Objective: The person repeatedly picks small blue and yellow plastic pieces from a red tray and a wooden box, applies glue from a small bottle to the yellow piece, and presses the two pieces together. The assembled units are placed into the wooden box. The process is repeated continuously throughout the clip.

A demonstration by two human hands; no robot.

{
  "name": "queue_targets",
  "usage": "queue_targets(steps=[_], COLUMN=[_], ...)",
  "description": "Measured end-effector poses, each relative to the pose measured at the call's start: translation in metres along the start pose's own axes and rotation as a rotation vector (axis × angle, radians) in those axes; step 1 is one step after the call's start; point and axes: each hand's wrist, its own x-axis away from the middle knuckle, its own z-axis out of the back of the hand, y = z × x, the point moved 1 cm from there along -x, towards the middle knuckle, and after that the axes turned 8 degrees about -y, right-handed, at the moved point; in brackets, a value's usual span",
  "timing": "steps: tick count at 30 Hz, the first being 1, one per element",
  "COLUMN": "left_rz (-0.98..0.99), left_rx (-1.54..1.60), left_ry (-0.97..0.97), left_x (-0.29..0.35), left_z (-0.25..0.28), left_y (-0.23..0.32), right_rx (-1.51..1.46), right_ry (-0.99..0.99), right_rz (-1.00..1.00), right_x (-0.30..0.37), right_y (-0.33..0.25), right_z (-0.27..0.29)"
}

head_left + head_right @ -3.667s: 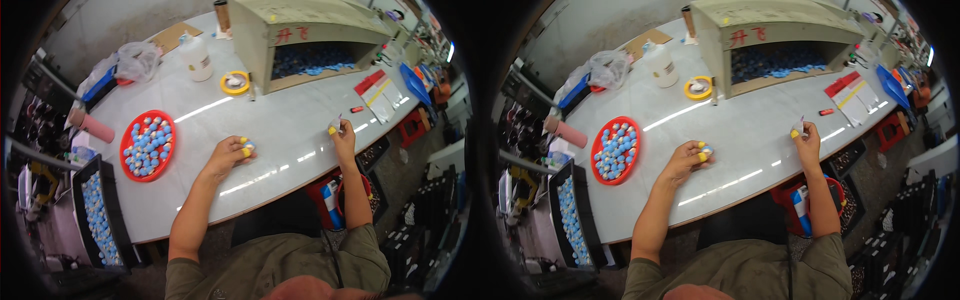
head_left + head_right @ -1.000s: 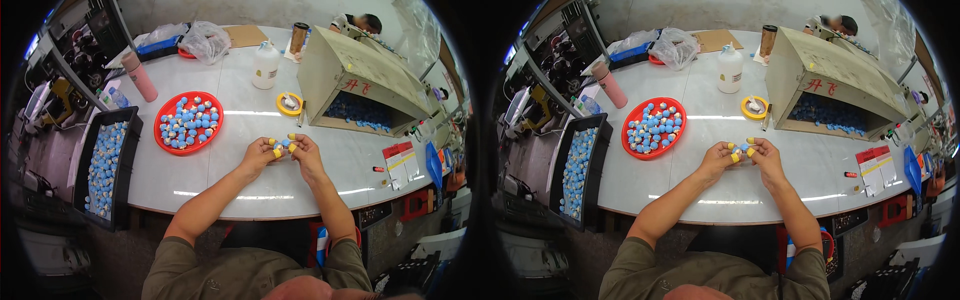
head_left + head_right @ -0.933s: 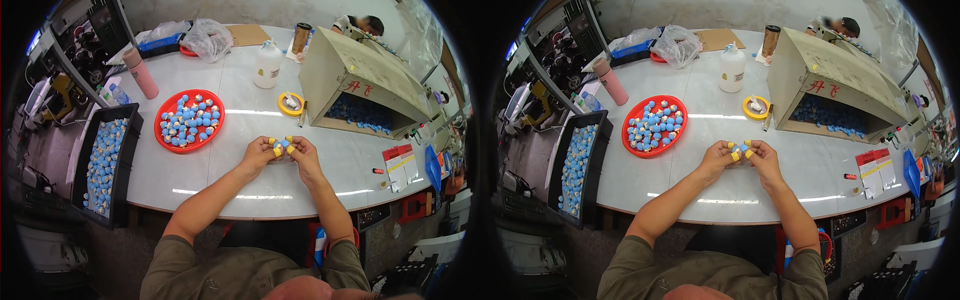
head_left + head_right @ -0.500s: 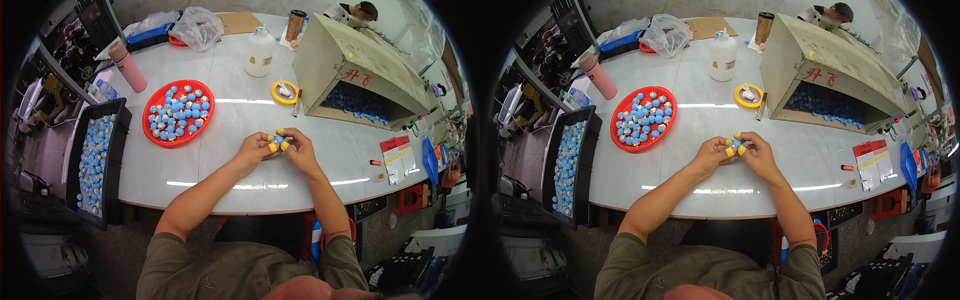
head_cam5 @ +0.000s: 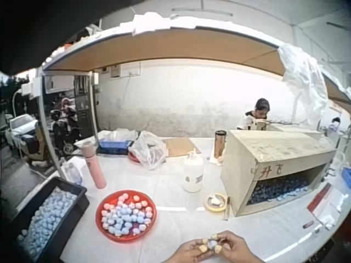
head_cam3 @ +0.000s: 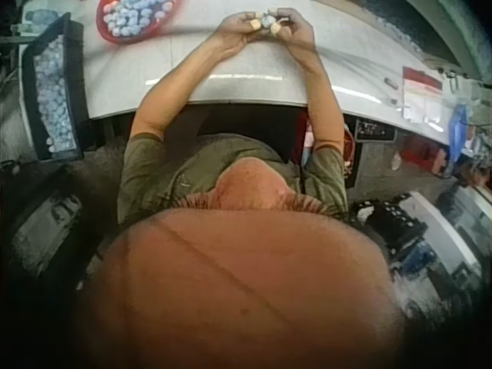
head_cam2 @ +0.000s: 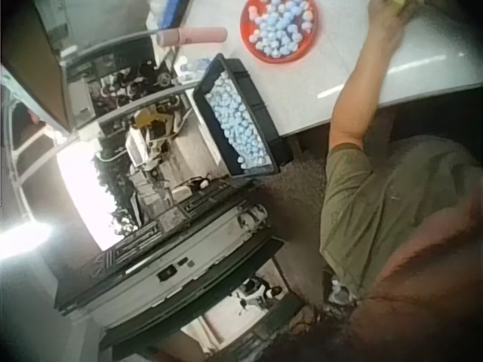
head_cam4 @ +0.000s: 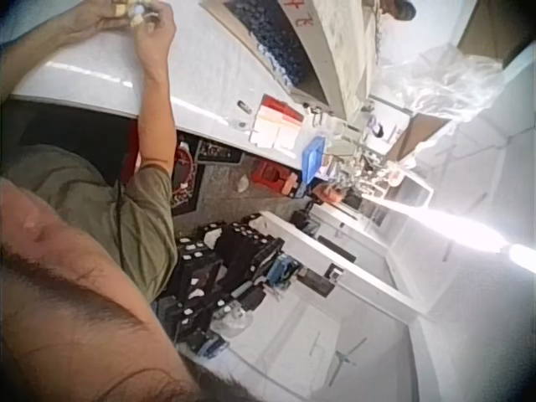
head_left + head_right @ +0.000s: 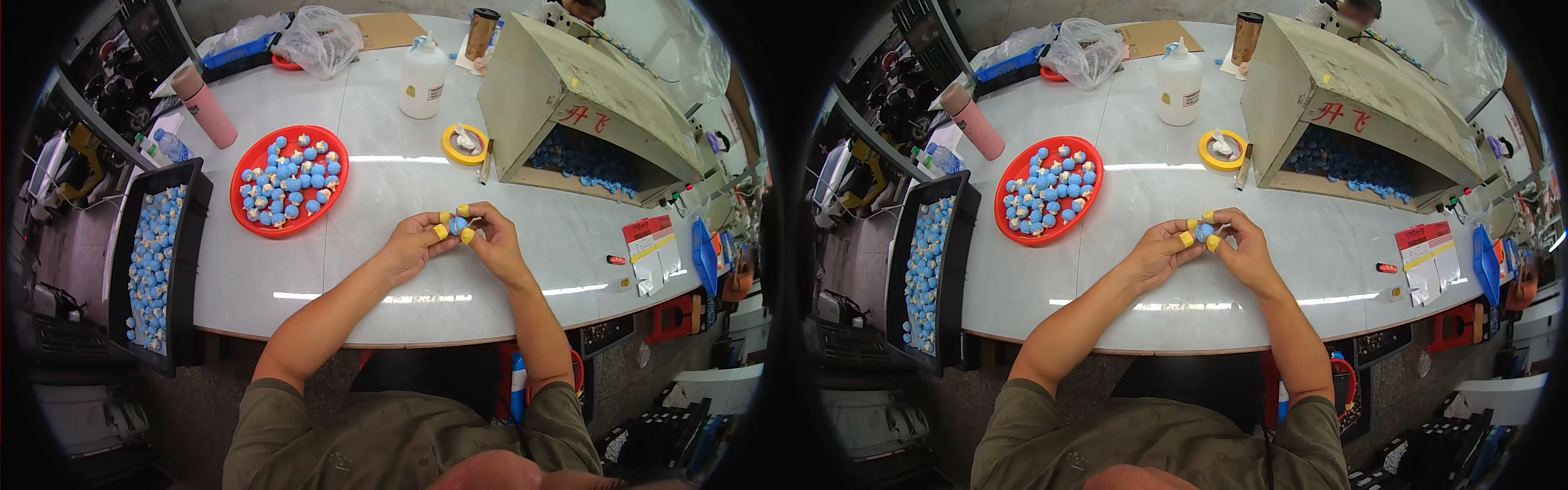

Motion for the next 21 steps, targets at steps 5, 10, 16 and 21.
queue_targets(steps=[5, 10, 16, 21], left_rz=[-0.020, -0.064, -0.138, -0.091], left_rx=[-0.085, -0.124, -0.255, -0.219], left_ry=[0.045, 0.043, 0.038, 0.069], left_x=[0.0008, 0.0008, -0.0008, 0.0000], left_z=[-0.0027, -0.0005, 0.0006, 0.0006], left_y=[0.0006, -0.0020, -0.0031, -0.0026], right_rx=[0.122, 0.167, 0.204, 0.219], right_ry=[0.019, 0.046, 0.028, 0.032], right_rz=[0.036, 0.051, 0.038, 0.015], right_x=[0.0005, 0.0012, -0.0008, 0.0007], right_y=[-0.0024, -0.0015, -0.0081, -0.0018], right_z=[-0.0020, -0.0028, -0.0031, -0.0027])
